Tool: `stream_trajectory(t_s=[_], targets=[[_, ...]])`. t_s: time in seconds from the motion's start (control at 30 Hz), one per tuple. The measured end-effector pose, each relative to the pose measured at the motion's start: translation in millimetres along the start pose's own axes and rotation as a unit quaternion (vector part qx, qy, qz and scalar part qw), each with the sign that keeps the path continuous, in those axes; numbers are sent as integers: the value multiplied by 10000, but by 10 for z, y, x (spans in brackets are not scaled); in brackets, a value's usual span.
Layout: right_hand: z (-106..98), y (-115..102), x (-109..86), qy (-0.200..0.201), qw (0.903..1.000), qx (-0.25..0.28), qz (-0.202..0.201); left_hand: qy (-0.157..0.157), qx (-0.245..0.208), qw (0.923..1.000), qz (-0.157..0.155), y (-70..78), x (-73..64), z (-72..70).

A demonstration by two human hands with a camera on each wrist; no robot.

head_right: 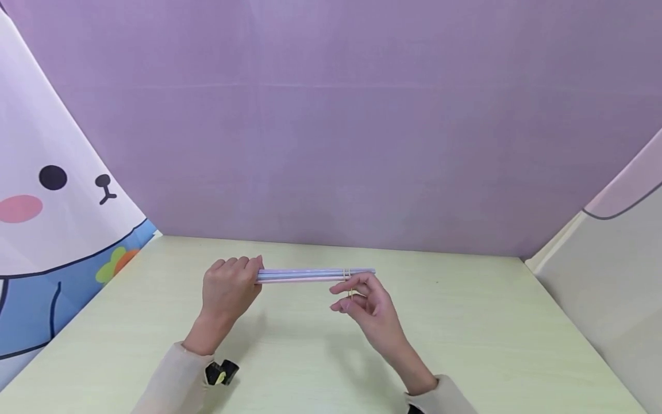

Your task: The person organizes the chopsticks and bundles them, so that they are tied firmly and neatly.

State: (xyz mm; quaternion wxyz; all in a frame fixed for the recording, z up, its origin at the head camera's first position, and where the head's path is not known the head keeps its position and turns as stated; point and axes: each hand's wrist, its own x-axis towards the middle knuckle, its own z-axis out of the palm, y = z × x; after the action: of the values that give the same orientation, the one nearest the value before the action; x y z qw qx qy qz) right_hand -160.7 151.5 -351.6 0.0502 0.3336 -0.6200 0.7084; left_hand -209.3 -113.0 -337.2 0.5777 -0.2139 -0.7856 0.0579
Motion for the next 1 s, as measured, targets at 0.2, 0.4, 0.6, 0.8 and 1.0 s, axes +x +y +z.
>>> stream_trajectory(t_s=[0.2, 0.4, 0.6, 0.8, 1.0], targets=[[174, 180, -50, 1539, 9872, -425, -7, 125, 108, 9999, 3, 5, 11, -10], [235, 224, -73, 2239, 9697, -975, 117, 76, 190, 9998, -6, 4, 5, -8], [209, 256, -74, 1979, 9756, -941, 100, -1, 138, 9999, -63, -4, -17, -9], [24, 290, -58, 1120, 9747, 1692, 941, 146, -28, 9999, -26, -5, -35, 16], [-259, 298, -43, -439, 9065, 4050, 1109, 311, -255, 9990, 171, -11, -63, 37]])
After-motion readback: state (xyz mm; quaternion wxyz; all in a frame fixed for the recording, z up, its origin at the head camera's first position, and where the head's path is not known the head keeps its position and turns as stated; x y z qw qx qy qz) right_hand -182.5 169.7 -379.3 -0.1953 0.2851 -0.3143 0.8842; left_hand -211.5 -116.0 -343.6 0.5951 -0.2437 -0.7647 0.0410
